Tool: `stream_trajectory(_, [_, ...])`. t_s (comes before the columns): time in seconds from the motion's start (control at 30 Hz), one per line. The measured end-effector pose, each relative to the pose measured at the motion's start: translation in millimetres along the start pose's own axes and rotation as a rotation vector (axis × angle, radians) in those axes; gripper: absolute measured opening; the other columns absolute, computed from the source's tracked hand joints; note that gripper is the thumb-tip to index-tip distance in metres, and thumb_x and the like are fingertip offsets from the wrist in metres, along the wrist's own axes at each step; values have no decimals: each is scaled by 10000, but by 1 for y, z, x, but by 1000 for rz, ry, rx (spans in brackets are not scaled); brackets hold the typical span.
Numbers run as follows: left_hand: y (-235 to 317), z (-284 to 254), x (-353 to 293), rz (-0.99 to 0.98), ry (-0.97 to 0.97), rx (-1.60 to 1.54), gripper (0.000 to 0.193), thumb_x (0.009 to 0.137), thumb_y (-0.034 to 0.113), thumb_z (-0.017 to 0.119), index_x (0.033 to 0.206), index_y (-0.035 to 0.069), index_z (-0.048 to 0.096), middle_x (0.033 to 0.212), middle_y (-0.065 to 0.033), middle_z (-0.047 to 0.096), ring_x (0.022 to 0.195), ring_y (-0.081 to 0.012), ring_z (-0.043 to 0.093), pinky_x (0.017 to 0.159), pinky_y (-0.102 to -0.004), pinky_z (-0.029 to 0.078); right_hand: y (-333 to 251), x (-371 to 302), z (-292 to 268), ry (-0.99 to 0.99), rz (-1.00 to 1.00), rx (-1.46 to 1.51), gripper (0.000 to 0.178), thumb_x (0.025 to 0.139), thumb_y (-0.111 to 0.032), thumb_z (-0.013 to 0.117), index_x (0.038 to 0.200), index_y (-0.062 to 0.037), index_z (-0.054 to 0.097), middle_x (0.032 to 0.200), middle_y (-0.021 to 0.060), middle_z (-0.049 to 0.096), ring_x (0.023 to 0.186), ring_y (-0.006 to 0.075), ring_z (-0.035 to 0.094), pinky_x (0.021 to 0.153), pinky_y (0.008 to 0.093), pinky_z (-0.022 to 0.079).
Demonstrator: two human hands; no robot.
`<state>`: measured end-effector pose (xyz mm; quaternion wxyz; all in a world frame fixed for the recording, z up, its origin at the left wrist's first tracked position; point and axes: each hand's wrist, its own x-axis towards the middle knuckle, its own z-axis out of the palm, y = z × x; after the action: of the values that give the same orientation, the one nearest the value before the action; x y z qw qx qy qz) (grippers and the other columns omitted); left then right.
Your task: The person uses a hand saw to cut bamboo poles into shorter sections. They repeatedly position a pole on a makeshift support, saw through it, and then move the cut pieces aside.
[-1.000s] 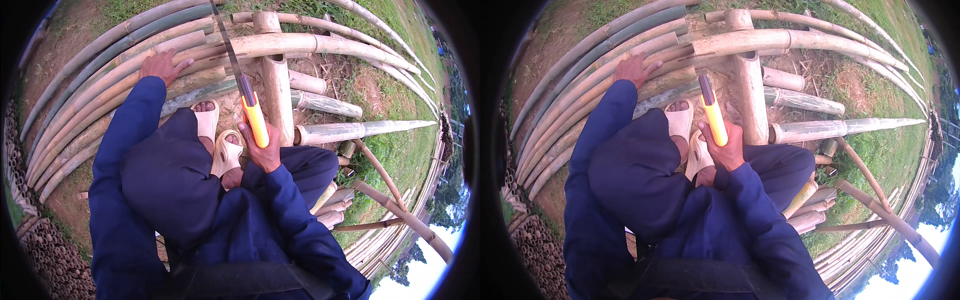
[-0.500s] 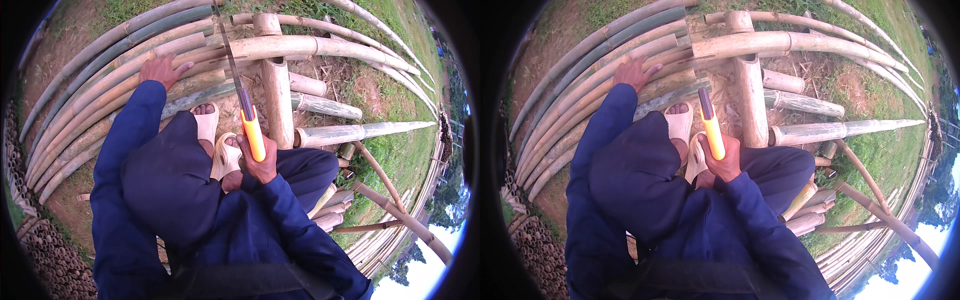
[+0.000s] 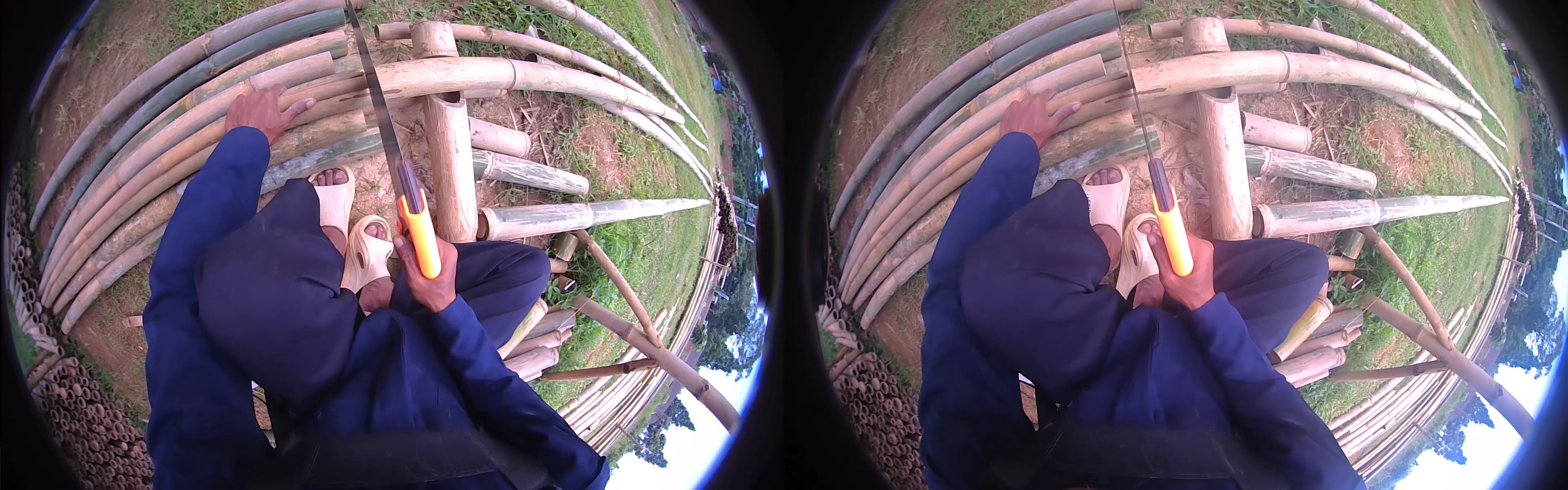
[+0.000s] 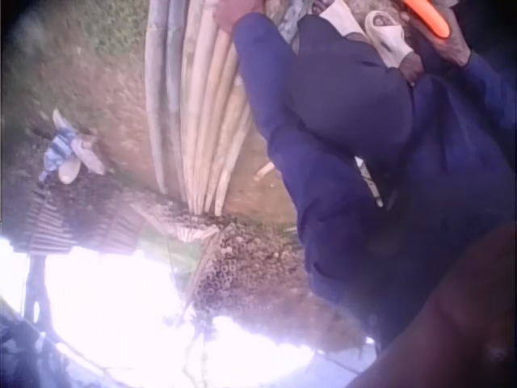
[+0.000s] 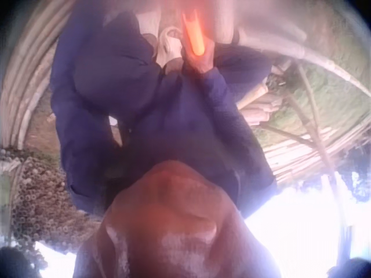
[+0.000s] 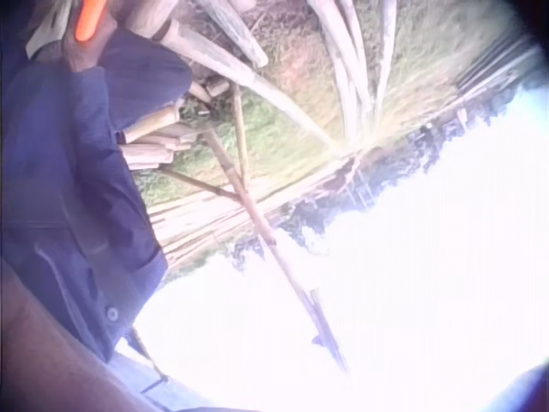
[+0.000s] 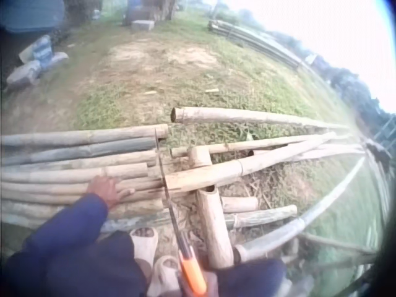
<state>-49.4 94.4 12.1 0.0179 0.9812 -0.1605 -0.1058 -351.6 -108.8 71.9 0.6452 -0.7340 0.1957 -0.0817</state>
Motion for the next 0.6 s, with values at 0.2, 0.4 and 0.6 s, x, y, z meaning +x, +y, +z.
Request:
stream_trajectory(0.2, [1, 8, -4, 6, 66, 35, 958, 868, 904, 382, 1280, 99, 696, 948, -192, 757, 901, -358, 731, 860, -473, 564, 9, -8, -16, -73, -58, -148, 92, 929, -62, 748, 947, 27, 736, 671, 56, 662, 590, 82, 612, 559, 283, 486])
stream_trajectory(0.4, [-12, 14, -11, 134, 216, -182, 675, 910, 644, 644, 1284, 83, 662, 1239, -173, 673, 1121, -373, 657, 959, -465, 518, 11, 105, 27, -56, -144, -138, 263, 935, -168, 775, 792, 15, 650, 600, 10, 559, 575, 67, 467, 532, 301, 418])
stream_trajectory(0.6, [-39, 14, -31, 248, 287, -225, 499, 923, 411, 738, 1257, 64, 606, 1243, -148, 613, 1153, -379, 624, 886, -472, 520, 19, 105, 26, -64, -54, -32, 195, 940, -153, 772, 905, 26, 702, 669, -18, 605, 617, 47, 516, 560, 265, 439])
